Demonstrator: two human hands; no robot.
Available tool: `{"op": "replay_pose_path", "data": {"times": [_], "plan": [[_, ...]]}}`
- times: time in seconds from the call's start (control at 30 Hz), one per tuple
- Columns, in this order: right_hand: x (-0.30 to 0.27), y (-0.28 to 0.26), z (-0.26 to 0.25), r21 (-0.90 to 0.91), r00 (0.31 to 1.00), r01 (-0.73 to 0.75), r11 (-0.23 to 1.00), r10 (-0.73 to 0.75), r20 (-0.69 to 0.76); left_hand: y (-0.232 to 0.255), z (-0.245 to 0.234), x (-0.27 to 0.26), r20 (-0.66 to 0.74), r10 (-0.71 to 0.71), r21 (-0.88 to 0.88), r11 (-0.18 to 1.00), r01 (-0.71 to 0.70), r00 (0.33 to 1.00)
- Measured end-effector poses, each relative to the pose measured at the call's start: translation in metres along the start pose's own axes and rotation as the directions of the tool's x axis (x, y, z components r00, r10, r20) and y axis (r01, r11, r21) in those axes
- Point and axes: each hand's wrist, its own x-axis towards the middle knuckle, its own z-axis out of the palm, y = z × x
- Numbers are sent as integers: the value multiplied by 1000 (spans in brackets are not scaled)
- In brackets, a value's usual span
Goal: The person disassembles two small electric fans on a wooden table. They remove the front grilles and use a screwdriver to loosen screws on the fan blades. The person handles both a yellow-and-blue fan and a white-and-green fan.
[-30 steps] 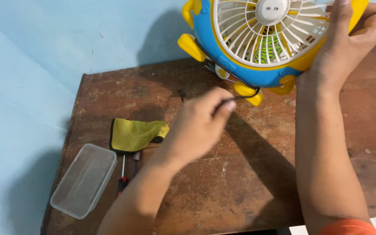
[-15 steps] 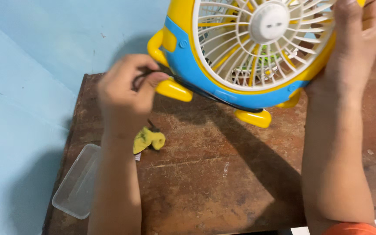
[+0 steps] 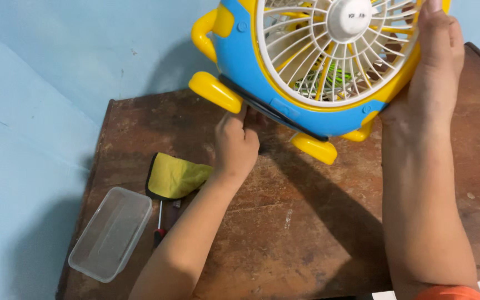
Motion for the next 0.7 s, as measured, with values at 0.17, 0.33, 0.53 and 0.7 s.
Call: {"op": "replay_pose_path", "data": {"times": [0.17, 0.33, 0.53, 0.7], "plan": [[0, 0, 15, 34, 990, -144, 989, 144, -1, 2, -7, 7, -99, 99, 104, 991, -88, 990], [0, 0, 27, 179, 952, -284, 942, 299, -67, -6, -13, 11, -61, -37, 17, 999, 38, 997], [-5, 9, 34, 270, 939, -322, 907, 343, -30, -3, 14, -6, 47, 69, 42, 997, -71, 997], [-7, 19, 30, 196, 971, -232, 953, 240, -16, 12, 55, -39, 196, -285, -42, 953, 299, 938]]}}
